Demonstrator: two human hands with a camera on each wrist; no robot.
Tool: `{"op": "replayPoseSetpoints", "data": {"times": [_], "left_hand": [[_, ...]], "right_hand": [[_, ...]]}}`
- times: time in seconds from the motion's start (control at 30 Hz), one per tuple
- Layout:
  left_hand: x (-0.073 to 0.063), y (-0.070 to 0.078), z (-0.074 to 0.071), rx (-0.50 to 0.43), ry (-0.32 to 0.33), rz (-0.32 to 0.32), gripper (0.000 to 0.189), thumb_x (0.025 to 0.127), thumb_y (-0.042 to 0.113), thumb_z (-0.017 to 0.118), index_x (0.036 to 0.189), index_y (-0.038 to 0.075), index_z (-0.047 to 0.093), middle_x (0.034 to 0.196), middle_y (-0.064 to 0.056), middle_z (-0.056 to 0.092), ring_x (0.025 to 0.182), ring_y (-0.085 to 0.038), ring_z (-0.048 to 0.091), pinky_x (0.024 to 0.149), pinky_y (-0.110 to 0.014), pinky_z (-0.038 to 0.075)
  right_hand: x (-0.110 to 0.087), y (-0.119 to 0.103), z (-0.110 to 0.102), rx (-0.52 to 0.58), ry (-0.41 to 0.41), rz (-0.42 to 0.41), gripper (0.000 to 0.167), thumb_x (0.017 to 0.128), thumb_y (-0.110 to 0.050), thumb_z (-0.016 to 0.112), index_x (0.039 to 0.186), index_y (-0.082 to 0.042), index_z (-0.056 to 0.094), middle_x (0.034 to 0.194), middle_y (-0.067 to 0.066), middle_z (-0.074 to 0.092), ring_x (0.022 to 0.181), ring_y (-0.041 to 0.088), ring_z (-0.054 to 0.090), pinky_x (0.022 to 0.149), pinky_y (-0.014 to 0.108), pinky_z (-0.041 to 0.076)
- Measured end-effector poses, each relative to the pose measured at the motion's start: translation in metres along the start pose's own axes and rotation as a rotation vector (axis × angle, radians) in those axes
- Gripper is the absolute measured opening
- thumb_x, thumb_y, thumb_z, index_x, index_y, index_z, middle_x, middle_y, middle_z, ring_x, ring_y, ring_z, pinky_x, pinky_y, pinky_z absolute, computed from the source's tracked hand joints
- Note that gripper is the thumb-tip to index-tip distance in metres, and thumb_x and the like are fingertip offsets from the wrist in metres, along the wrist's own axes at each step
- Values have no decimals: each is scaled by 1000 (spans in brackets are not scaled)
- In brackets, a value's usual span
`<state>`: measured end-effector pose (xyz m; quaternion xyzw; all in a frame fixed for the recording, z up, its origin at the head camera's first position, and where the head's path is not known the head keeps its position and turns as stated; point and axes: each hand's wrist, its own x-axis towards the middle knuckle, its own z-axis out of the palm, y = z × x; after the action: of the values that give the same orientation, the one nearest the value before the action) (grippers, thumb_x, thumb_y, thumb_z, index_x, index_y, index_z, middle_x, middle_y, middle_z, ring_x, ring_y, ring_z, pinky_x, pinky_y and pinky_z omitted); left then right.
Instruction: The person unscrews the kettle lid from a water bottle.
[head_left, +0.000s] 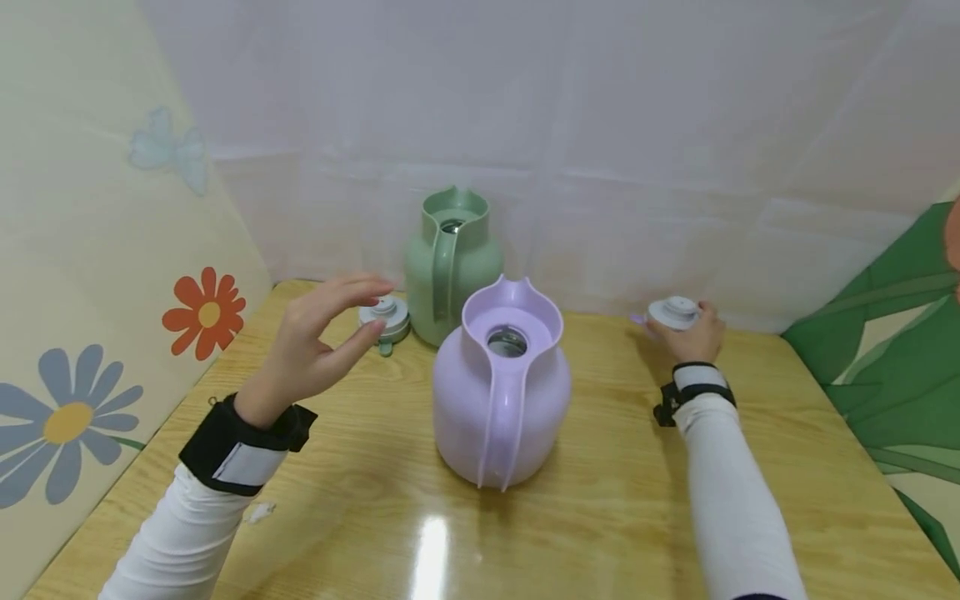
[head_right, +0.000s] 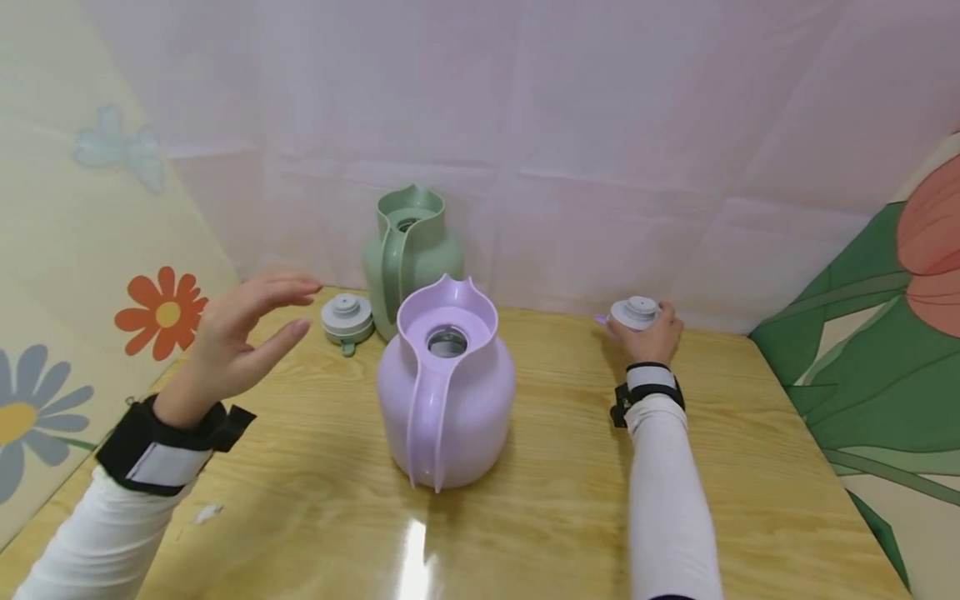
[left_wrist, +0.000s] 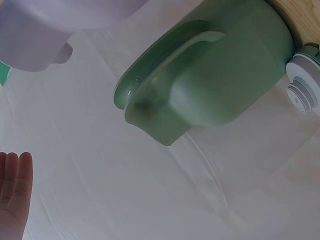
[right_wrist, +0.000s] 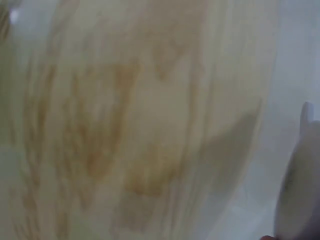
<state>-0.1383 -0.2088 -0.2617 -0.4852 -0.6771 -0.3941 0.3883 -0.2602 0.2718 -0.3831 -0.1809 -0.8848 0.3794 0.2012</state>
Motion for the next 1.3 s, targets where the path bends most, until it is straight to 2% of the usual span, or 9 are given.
{"op": "replayPoseSetpoints", "data": {"times": [0.2,0.33,0.47,0.57,0.8,1.0,1.13,1.3], "left_hand": [[-2,4,0,1,-44,3,38,92,27,53,103,-9,60,102,-19,62,94,-24,59,86,-24,44],[-4,6,-1,-14,-49,-11,38,92,26,53,104,-9,60,103,-20,62,98,-23,58,86,-24,44],[-6,6,-2,-13,-44,-31,40,92,27,53,105,-10,60,103,-20,61,97,-21,58,85,-24,44],[-7,7,-3,-5,-47,-40,40,92,28,53,105,-10,60,104,-20,61,96,-21,59,85,-24,45],[-7,7,-1,-12,-50,-42,40,92,27,54,105,-10,59,103,-19,62,91,-20,60,82,-22,46],[-5,4,1,-53,-32,-40,40,91,27,54,104,-11,59,102,-20,61,92,-17,59,80,-23,47],[-6,0,7,-63,-22,-37,39,91,26,54,104,-11,59,102,-20,61,91,-17,59,77,-25,49],[-10,-5,16,-97,-1,-56,37,91,25,55,103,-9,60,102,-18,62,92,-15,59,75,-25,50]], "right_hand": [[-6,11,5,-98,-55,14,85,75,-29,71,136,7,24,128,37,30,117,47,32,98,52,29],[-10,15,2,-113,-95,34,88,74,-32,70,137,7,22,128,37,29,116,48,33,97,54,30],[-8,16,2,-134,-142,59,98,67,-43,72,134,7,23,125,37,31,112,48,35,93,54,33],[-6,16,2,-168,-172,59,100,63,-43,74,132,9,24,121,38,33,110,49,37,92,54,35],[-7,11,-2,-194,-231,11,98,72,-30,72,139,9,12,128,42,27,116,52,31,96,57,29],[-10,-8,-12,-173,-195,-85,92,77,-23,71,139,11,11,136,39,22,124,50,23,102,54,21],[-12,-22,-19,-150,-136,-127,81,82,-21,64,138,11,16,134,38,25,123,50,25,101,55,22],[-21,-30,-20,-119,-54,-161,67,86,-20,58,136,10,26,129,35,36,117,48,36,96,54,30]]}}
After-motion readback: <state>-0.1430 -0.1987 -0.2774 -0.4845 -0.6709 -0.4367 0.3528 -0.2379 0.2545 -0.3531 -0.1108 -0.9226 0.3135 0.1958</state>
